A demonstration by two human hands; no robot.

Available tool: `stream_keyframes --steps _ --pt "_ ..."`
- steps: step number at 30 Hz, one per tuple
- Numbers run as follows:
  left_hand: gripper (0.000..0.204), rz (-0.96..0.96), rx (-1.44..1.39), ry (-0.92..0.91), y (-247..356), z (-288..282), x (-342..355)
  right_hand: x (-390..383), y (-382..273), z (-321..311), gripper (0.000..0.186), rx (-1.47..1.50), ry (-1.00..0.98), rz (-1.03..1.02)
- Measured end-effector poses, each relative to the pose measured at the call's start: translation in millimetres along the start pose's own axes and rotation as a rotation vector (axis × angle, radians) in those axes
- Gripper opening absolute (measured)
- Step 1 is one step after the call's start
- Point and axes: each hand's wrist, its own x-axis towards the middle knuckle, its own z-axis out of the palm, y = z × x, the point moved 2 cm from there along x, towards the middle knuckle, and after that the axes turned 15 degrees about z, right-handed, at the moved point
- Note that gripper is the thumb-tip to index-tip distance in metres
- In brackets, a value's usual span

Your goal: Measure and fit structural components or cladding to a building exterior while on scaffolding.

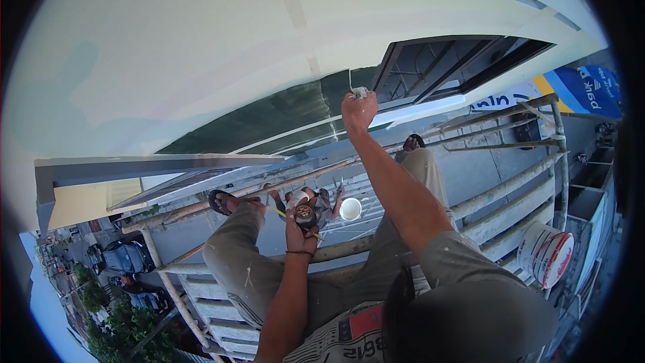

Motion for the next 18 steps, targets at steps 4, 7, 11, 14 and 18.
stream_keyframes --steps 4,7,11,14,18 --pt "0.044 0.002 0.006 -0.011 3.7 11.3 -4.0 -12.5 0.2 -6.2 0.017 -0.004 -0.006 -0.045" --pt "0.041 0.031 0.016 -0.005 5.9 12.7 -7.9 -29.4 -3.3 -10.0 0.018 0.005 -0.024 -0.061" --pt "0.036 0.061 -0.008 0.031 0.2 -0.3 0.8 -50.0 -2.4 -11.5 0.016 -0.02 -0.035 -0.067" --pt "0.038 0.057 -0.018 -0.061 -3.2 -1.5 3.1 -55.3 4.8 -14.0 0.016 -0.032 -0.024 -0.076" --pt "0.04 0.042 0.025 -0.032 -1.6 0.4 1.8 -74.2 2.7 -18.5 0.015 -0.074 -0.024 -0.107"
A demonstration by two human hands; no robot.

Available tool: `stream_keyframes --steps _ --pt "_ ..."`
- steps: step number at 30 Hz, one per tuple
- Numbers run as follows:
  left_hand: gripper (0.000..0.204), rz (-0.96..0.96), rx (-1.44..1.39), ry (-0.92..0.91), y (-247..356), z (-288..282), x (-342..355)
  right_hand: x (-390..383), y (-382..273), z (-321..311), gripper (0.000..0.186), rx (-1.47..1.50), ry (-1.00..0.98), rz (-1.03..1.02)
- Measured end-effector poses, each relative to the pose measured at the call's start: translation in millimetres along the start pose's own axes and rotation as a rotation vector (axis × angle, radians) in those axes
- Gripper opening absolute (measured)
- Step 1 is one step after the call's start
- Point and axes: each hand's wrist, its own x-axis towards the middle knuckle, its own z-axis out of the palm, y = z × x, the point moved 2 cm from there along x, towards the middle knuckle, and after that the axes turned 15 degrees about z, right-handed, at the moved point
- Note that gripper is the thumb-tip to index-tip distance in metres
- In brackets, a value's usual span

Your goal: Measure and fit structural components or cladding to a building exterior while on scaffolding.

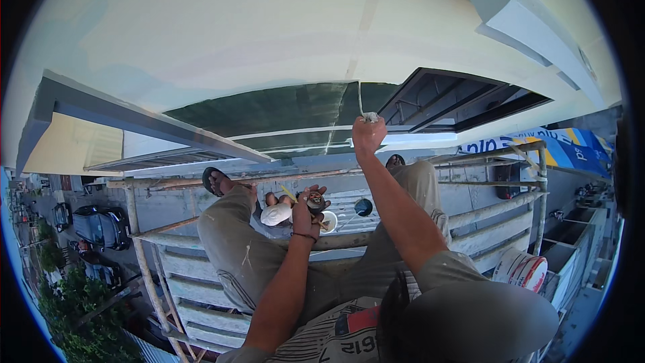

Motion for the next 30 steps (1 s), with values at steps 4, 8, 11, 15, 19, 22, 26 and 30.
stream_keyframes --steps 4,8,11,15,19,22,26,30 --pt "0.04 0.001 0.031 0.017 2.5 2.2 -2.3 -26.7 -8.6 -5.8 0.015 0.014 -0.035 0.014" --pt "0.041 0.019 0.009 0.014 3.1 1.8 -3.9 -50.8 -10.1 -7.6 0.015 0.029 -0.066 0.038" --pt "0.04 0.025 0.027 0.014 3.7 3.8 -5.1 -64.1 -9.5 -9.3 0.016 0.011 -0.06 -0.017" --pt "0.04 0.037 -0.027 0.021 12.1 4.4 -9.7 -91.1 -10.3 -11.0 0.015 -0.003 -0.142 0.035" --pt "0.042 0.117 -0.027 0.089 32.7 3.0 -15.4 -121.4 -13.1 -17.9 0.016 0.014 -0.194 -0.003" --pt "0.04 0.159 -0.093 0.074 59.5 10.8 -23.0 -129.7 -6.7 -22.9 0.017 -0.008 -0.228 -0.05" --pt "0.037 0.226 0.047 0.024 115.7 15.7 -41.1 -162.6 -12.3 -35.3 0.017 -0.021 -0.292 -0.114" --pt "0.036 0.27 0.262 -0.044 163.4 15.2 -41.4 -199.2 -14.8 -51.2 0.016 -0.031 -0.373 -0.167"
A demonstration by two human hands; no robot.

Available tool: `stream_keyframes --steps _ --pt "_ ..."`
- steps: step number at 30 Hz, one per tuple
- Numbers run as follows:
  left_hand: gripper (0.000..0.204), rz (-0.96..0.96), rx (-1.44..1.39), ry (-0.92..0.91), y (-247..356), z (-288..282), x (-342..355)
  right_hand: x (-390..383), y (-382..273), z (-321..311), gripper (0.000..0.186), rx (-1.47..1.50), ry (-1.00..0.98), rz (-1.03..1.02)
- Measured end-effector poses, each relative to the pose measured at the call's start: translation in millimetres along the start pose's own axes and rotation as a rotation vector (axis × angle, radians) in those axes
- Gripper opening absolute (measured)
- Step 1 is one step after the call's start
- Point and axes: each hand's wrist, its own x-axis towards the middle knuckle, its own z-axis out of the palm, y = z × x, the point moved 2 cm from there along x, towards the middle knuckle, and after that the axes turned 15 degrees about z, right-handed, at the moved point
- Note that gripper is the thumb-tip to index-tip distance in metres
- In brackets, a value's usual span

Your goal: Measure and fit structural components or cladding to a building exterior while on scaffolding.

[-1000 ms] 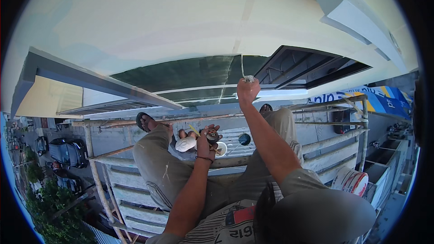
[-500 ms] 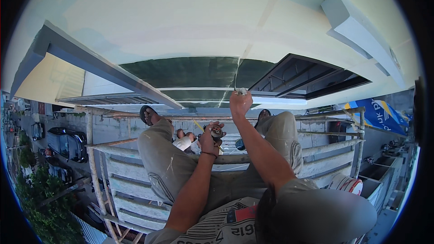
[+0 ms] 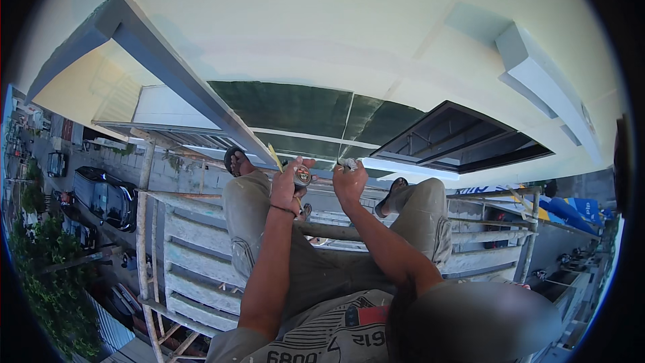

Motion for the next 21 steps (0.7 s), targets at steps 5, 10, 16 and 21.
stream_keyframes --steps 5,10,16,21 --pt "0.038 -0.068 0.008 -0.023 34.6 -16.7 29.1 -43.9 -0.5 -6.2 0.017 -0.063 -0.118 -0.091" --pt "0.041 -0.203 -0.177 -0.161 19.9 -35.6 66.0 -77.2 9.9 -18.8 0.018 -0.106 -0.198 -0.221" --pt "0.038 -0.086 -0.427 0.098 -5.7 -44.4 89.8 -121.2 -14.4 -70.8 0.02 -0.002 -0.426 -0.167" --pt "0.041 -0.238 -0.734 -0.064 -2.2 -59.0 102.8 -131.0 0.6 -117.0 0.021 -0.036 -0.426 -0.193"
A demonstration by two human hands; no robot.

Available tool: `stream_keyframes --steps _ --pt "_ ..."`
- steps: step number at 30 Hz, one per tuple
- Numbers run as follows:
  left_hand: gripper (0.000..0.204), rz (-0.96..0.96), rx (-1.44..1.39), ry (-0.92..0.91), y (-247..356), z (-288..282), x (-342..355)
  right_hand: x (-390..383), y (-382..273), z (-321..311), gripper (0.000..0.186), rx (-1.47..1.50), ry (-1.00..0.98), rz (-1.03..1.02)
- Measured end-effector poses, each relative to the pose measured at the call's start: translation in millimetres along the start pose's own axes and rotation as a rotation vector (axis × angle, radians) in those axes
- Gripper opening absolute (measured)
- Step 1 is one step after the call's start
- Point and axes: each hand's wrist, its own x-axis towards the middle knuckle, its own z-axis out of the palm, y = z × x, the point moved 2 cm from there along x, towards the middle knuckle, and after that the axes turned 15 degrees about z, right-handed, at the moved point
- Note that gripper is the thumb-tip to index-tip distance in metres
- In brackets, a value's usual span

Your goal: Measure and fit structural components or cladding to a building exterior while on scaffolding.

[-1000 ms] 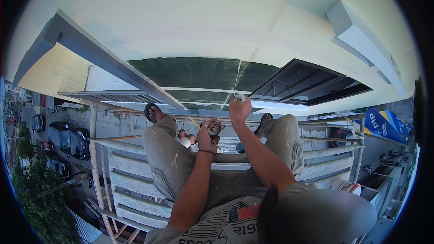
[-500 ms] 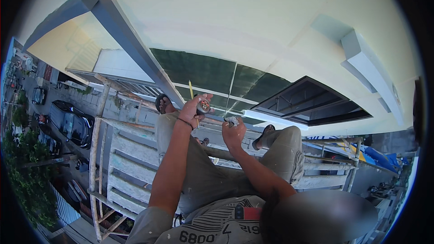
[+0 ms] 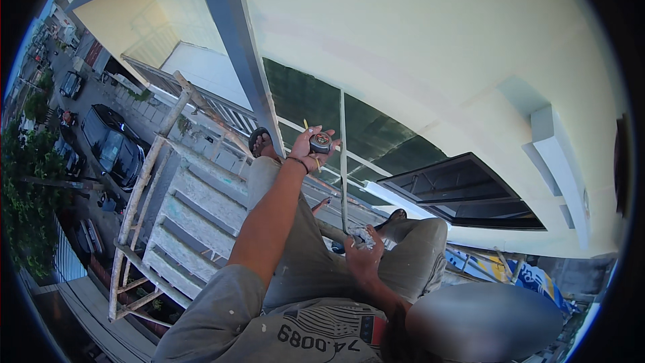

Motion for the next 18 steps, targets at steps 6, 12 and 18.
stream_keyframes --steps 6,12,18 --pt "0.044 -0.097 -0.153 -0.113 0.0 3.0 -7.7 -10.9 -18.6 -40.0 0.035 -0.008 -0.127 0.232" --pt "0.042 0.006 -0.115 0.012 -6.5 12.0 -23.4 -22.7 -17.1 -53.3 0.043 -0.083 -0.144 0.171" --pt "0.037 -0.017 -0.201 0.008 8.0 1.6 -44.7 -33.1 -43.5 -52.7 0.009 0.088 -0.147 0.23"
